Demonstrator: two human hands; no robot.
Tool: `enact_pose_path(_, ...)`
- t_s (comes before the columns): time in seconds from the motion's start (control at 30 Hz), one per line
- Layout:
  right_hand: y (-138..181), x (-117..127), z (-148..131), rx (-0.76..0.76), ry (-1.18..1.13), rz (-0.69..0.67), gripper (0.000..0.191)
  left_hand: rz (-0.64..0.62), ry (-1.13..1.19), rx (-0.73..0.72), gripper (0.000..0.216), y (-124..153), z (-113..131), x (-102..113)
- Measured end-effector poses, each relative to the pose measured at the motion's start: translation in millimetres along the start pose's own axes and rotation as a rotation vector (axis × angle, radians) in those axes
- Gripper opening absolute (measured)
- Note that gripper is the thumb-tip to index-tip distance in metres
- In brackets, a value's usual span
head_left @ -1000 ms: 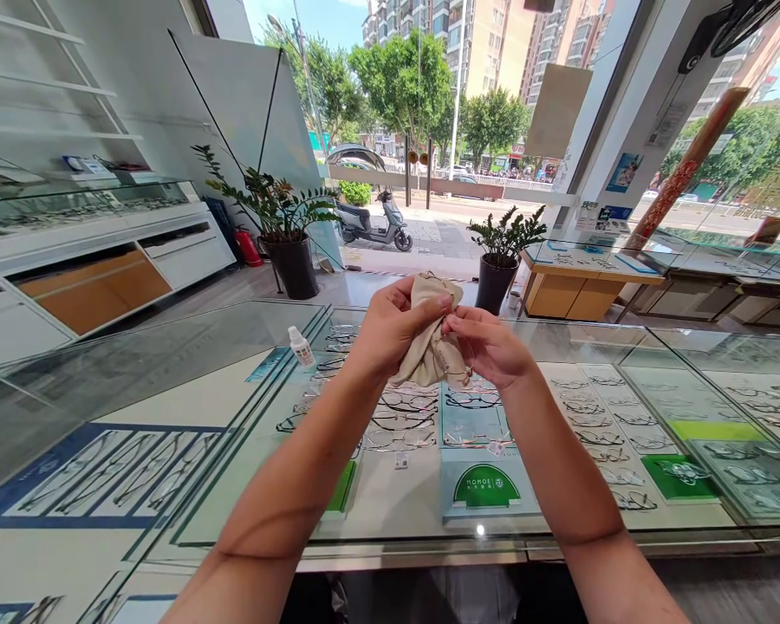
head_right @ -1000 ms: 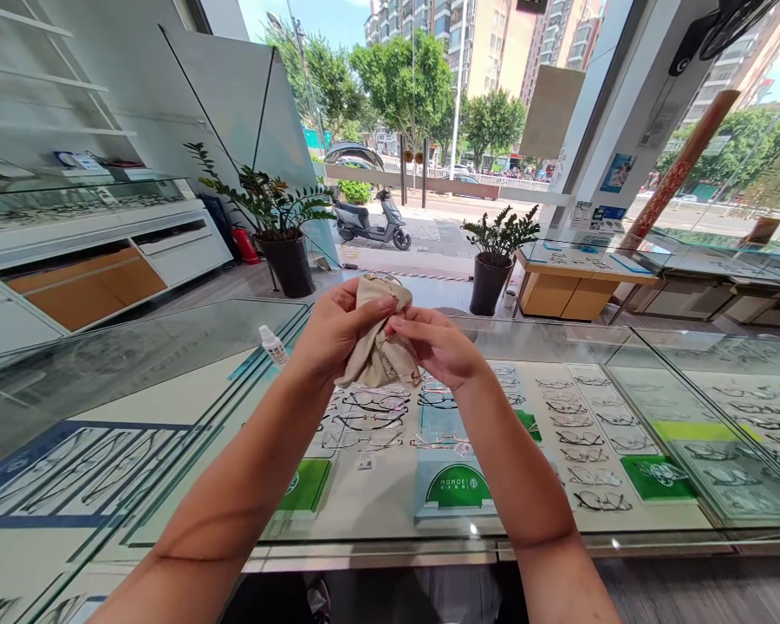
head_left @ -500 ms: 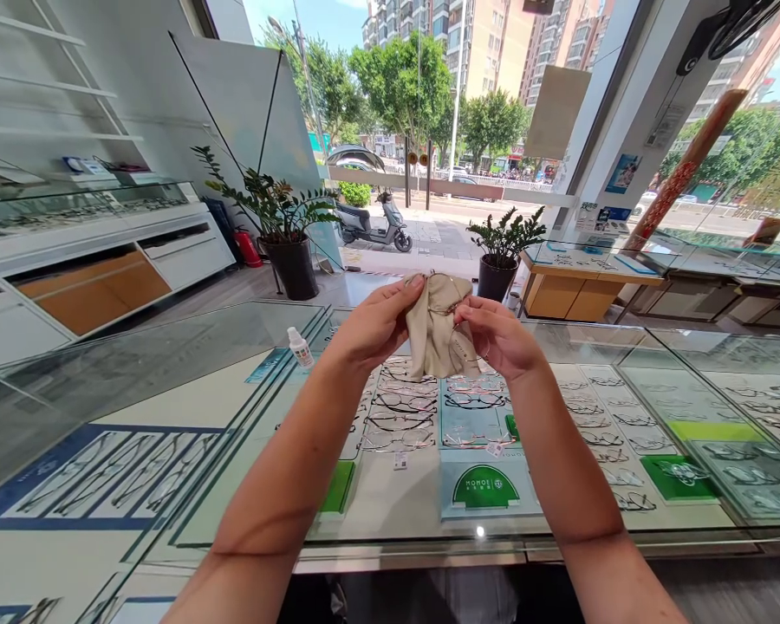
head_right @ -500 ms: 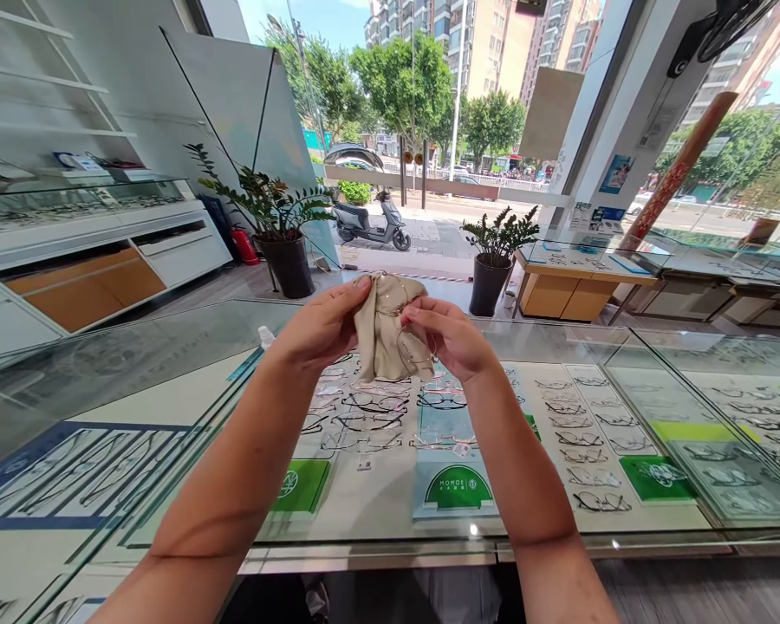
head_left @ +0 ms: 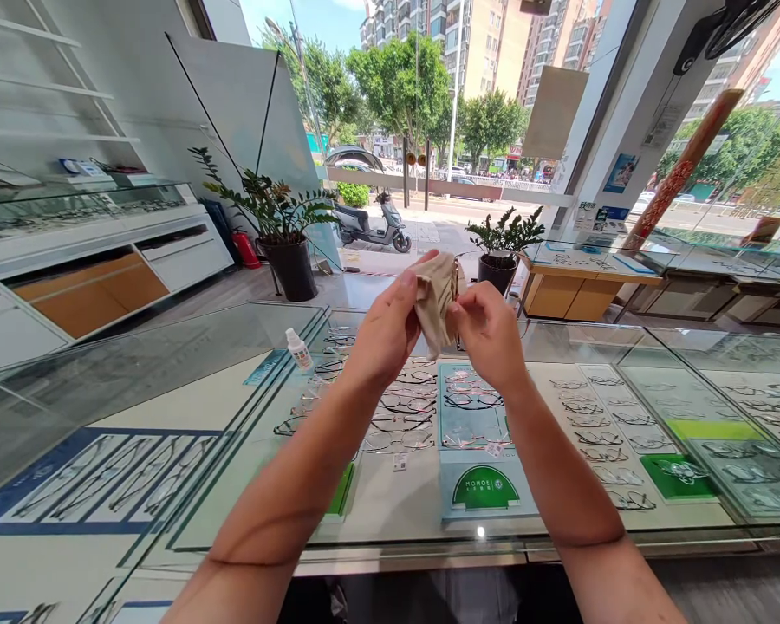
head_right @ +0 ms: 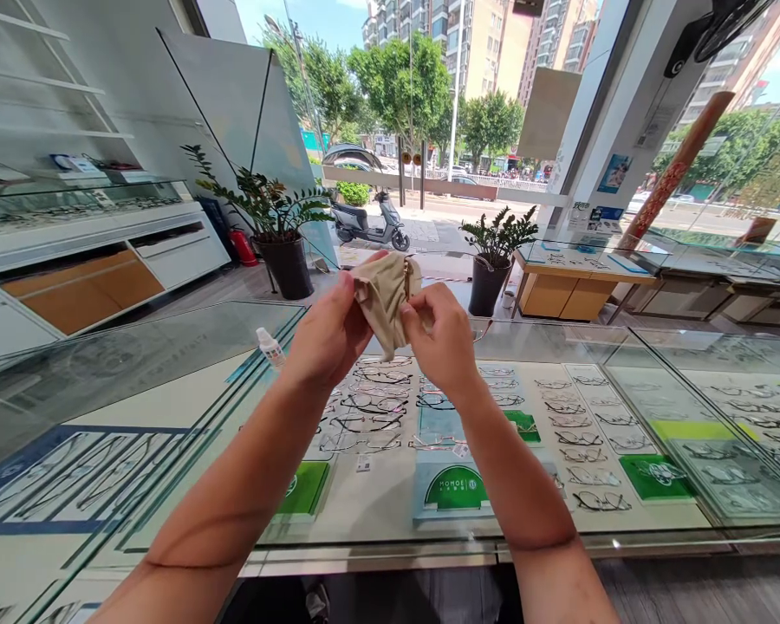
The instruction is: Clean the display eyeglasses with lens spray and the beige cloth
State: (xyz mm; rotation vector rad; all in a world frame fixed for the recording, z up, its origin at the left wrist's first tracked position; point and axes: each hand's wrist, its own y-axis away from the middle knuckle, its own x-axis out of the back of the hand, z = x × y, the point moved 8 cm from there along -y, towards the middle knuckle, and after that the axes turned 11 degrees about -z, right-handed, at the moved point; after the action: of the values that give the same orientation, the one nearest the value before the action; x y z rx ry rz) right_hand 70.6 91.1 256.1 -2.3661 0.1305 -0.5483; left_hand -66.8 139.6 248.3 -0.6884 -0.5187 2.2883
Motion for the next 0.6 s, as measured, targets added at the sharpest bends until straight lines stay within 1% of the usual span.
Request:
enact_pose_path(0.07,2,0,-5,0.029,0.114,0.039,0.019,-0.060,-0.006,0.004,0.059,2,-8,-11)
enact_pose_path(0.13,3,-1,-7,0.041,0.167,0.049,0.019,-0.074,-0.025,-0.014,0.061,2,-15,-13)
enact_pose_path(0.23,4,-4,-8,0.059,0.168,0.030,0.021,-0.002,-0.082,-0.070,0.048,1,-21,-4)
enact_pose_path(0.3,3,-8,-9,0.066,0.136,-0.007,0.020,0.064,-0.121,-0.091,0.045,0,-21,4)
enact_pose_path(0.37,2,-11,-11,0.067,0.093,-0.051,0.021,0.104,-0.132,-0.109,0.052,-2,-19,9)
enact_pose_path(0.43,1,-12,-9,0.049,0.010,-0.100,0.024,0.103,-0.111,-0.110,0.058,-4,-16,11)
enact_pose_path(0.5,0,-13,-3,0.010,-0.108,-0.162,0.028,0.078,-0.079,-0.064,0.061,-6,-17,11)
enact_pose_path(0.6,-2,-18,9,-0.063,-0.313,-0.272,0.034,0.041,-0.037,0.043,0.059,-6,-21,11)
